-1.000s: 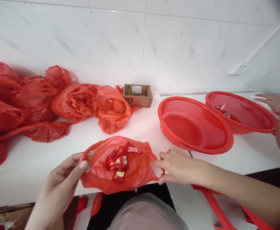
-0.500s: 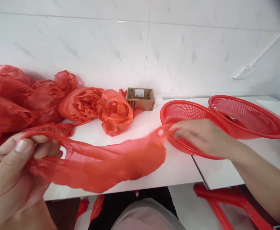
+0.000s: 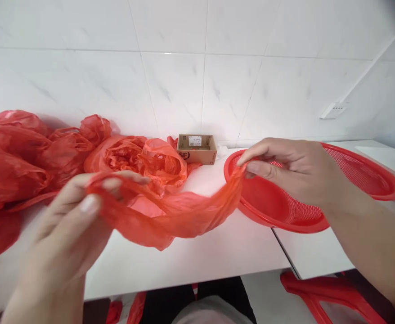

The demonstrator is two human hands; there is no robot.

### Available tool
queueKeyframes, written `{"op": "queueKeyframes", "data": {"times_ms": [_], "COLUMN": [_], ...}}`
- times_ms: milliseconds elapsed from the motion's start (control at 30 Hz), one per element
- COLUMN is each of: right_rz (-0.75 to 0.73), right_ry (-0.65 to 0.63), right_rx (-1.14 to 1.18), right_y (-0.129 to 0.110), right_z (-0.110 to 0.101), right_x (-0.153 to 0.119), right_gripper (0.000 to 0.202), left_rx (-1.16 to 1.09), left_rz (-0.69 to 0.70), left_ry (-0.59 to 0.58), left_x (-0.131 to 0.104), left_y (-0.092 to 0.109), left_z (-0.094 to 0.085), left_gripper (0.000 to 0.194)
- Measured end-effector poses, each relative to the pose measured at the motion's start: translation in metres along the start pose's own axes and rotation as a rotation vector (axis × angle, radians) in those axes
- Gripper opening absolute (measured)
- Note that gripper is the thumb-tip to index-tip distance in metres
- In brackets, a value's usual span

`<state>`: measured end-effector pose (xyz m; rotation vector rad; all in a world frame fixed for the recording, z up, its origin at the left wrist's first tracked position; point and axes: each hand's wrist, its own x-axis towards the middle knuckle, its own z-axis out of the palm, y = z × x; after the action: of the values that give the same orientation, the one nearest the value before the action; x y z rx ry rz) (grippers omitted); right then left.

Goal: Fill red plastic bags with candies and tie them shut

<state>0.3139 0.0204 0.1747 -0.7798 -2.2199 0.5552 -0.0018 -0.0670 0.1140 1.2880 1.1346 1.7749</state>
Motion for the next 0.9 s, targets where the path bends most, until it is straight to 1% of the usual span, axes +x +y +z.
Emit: {"op": "queueKeyframes", "data": {"times_ms": [33, 100, 133, 167, 200, 233, 267, 300, 333, 400, 433, 467, 533, 600, 633, 700, 767, 800, 833, 900], "right_rz": [-0.023, -0.072, -0.097, -0.125, -0.156, -0.188, -0.213, -0.228, -0.229, -0.187, -0.149, -0.103, -0.012, 0.032, 0.027, -0.038, -0.126, -0.153, -0.154, -0.062], "right_ry": [-0.011, -0.073, -0.117, -0.159, -0.191, -0.206, -0.198, -0.168, -0.127, -0.063, -0.065, -0.094, -0.171, -0.158, -0.126, -0.086, -0.085, -0.059, -0.013, 0.061], "right_rx": [0.029, 0.091, 0.121, 0.150, 0.178, 0.209, 0.236, 0.256, 0.268, 0.272, 0.272, 0.279, 0.311, 0.361, 0.398, 0.499, 0.597, 0.625, 0.639, 0.640], "right_y": [-0.004, -0.012, -0.016, -0.019, -0.021, -0.022, -0.022, -0.020, -0.016, -0.005, 0.002, 0.008, 0.016, 0.016, 0.012, 0.002, -0.005, -0.006, -0.004, 0.007], "right_z": [0.004, 0.016, 0.024, 0.033, 0.042, 0.051, 0.059, 0.066, 0.071, 0.079, 0.082, 0.084, 0.087, 0.087, 0.086, 0.085, 0.088, 0.091, 0.096, 0.109], "right_x": [0.006, 0.018, 0.023, 0.029, 0.034, 0.039, 0.043, 0.046, 0.048, 0.049, 0.049, 0.047, 0.042, 0.033, 0.028, 0.019, 0.011, 0.009, 0.009, 0.011], "right_gripper": [0.013, 0.013, 0.012, 0.012, 0.011, 0.011, 0.011, 0.013, 0.015, 0.025, 0.030, 0.033, 0.027, 0.015, 0.012, 0.015, 0.022, 0.023, 0.021, 0.020], "left_rx": [0.031, 0.160, 0.246, 0.318, 0.364, 0.384, 0.392, 0.393, 0.388, 0.366, 0.348, 0.327, 0.283, 0.254, 0.241, 0.223, 0.247, 0.285, 0.328, 0.393], "left_rz": [-0.026, -0.098, -0.129, -0.147, -0.151, -0.138, -0.128, -0.131, -0.145, -0.220, -0.277, -0.335, -0.424, -0.460, -0.460, -0.429, -0.347, -0.299, -0.253, -0.176], "left_ry": [-0.149, -0.429, -0.520, -0.588, -0.632, -0.656, -0.658, -0.643, -0.604, -0.504, -0.458, -0.427, -0.415, -0.461, -0.497, -0.548, -0.587, -0.607, -0.629, -0.677], "left_x": [0.001, 0.007, 0.010, 0.014, 0.018, 0.022, 0.025, 0.028, 0.030, 0.033, 0.034, 0.035, 0.035, 0.036, 0.036, 0.036, 0.036, 0.036, 0.035, 0.034], "left_y": [0.004, 0.007, 0.007, 0.006, 0.004, 0.001, -0.001, -0.004, -0.008, -0.014, -0.016, -0.018, -0.022, -0.023, -0.023, -0.021, -0.018, -0.016, -0.014, -0.014], "left_z": [0.014, 0.037, 0.047, 0.055, 0.061, 0.067, 0.070, 0.072, 0.073, 0.069, 0.066, 0.063, 0.058, 0.055, 0.054, 0.053, 0.051, 0.051, 0.051, 0.052], "left_gripper": [0.034, 0.058, 0.066, 0.067, 0.059, 0.045, 0.028, 0.017, 0.018, 0.030, 0.033, 0.036, 0.042, 0.044, 0.045, 0.043, 0.036, 0.031, 0.026, 0.017]}}
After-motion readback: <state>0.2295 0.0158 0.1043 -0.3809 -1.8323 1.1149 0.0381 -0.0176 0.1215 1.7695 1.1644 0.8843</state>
